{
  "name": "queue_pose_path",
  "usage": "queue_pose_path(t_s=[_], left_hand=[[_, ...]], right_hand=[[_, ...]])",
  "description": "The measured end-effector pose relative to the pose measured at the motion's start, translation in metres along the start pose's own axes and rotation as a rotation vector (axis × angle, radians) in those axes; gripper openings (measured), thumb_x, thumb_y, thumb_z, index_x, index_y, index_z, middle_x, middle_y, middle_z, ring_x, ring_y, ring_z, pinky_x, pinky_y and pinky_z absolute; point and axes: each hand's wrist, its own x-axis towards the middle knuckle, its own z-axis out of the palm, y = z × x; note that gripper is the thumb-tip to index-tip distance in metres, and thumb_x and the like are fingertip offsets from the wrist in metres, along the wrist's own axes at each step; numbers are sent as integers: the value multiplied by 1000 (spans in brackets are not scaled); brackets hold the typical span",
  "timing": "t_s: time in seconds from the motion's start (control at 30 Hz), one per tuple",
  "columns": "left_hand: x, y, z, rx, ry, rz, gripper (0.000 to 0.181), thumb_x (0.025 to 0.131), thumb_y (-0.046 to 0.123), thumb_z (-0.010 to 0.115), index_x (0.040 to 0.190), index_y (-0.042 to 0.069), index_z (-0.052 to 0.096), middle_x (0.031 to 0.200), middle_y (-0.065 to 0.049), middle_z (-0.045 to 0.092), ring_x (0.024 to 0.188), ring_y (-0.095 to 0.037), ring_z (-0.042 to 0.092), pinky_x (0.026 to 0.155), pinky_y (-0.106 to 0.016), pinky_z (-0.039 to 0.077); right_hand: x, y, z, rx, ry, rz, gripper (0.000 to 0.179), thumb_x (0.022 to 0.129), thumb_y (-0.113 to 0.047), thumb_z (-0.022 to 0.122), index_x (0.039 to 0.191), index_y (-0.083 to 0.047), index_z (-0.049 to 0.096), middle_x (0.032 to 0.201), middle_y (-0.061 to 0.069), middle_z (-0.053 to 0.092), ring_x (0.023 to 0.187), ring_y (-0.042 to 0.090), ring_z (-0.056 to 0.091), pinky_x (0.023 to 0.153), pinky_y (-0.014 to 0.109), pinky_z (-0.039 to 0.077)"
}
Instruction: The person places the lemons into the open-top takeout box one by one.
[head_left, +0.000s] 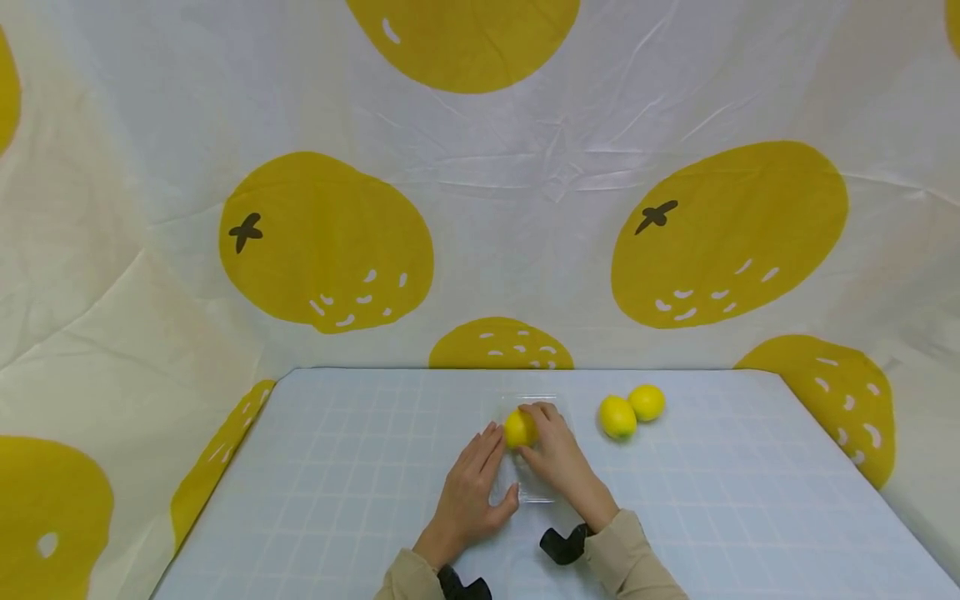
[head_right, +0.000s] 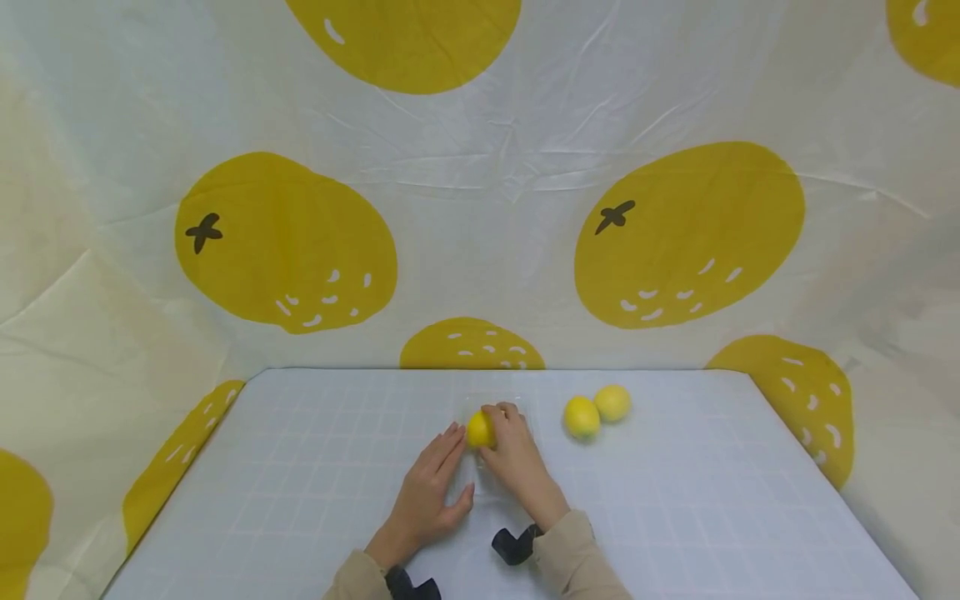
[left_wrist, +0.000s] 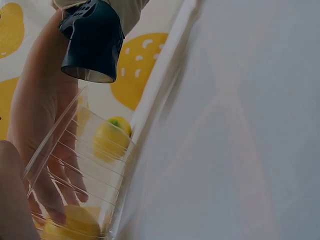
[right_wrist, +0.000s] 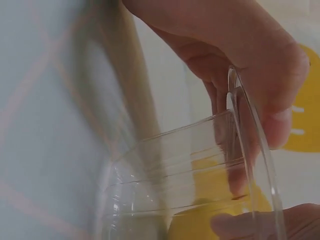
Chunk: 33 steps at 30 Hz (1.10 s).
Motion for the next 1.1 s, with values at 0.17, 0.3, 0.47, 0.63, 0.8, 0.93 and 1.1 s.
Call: queue_pose_path(t_s=[0.17, 0.3, 0.47, 0.63, 0.8, 0.93, 1.1], left_hand=[[1, 2, -1, 1, -7, -7, 63, 86, 34, 58, 129, -12, 58, 137, -23, 56, 130, -36, 52, 103, -51, 46], [1, 2, -1, 1, -21, -17, 63, 84, 33, 60, 129, -12, 58, 138, -23, 56, 131, -35, 51, 104, -51, 45], [-1, 1, -1, 2, -25, -23, 64, 84, 32, 61, 130, -12, 57, 138, -23, 55, 132, -35, 50, 105, -50, 44], [-2, -1, -1, -9, -19, -27, 63, 86, 33, 59, 130, -12, 57, 139, -22, 54, 132, -35, 49, 106, -50, 43], [-2, -1, -1, -11, -5, -21, 62, 86, 33, 57, 129, -12, 58, 138, -22, 55, 131, -36, 51, 107, -49, 43], [-2, 0, -1, -11, 4, -13, 62, 85, 31, 58, 129, -12, 58, 137, -23, 56, 130, -36, 51, 106, -50, 44], [-1, 1, 1, -12, 0, -15, 62, 84, 31, 59, 129, -12, 58, 137, -23, 56, 131, -36, 51, 106, -50, 44]], right_hand=[[-1, 5, -14, 26, 13, 9, 58, 76, -4, 82, 129, -1, 59, 130, 20, 55, 119, 38, 55, 102, 54, 45], [0, 19, -33, 65, 66, -11, 56, 79, -5, 80, 131, -3, 58, 133, 18, 55, 124, 37, 52, 104, 55, 43], [-1, 39, -59, 85, 168, -62, 55, 80, -4, 80, 131, -1, 58, 132, 18, 57, 124, 37, 52, 103, 56, 43], [-4, 55, -79, 123, 243, -59, 54, 81, -2, 78, 131, 0, 57, 131, 19, 58, 122, 38, 51, 102, 59, 41], [-8, 71, -92, 140, 293, -61, 56, 79, 2, 78, 131, 2, 58, 130, 21, 58, 122, 41, 51, 101, 61, 39], [-13, 86, -95, 126, 262, -33, 57, 78, 5, 77, 132, 3, 56, 131, 23, 56, 122, 43, 49, 101, 64, 37], [-16, 109, -90, 89, 165, 5, 66, 75, 5, 79, 136, 2, 53, 137, 25, 52, 127, 45, 44, 107, 66, 30]])
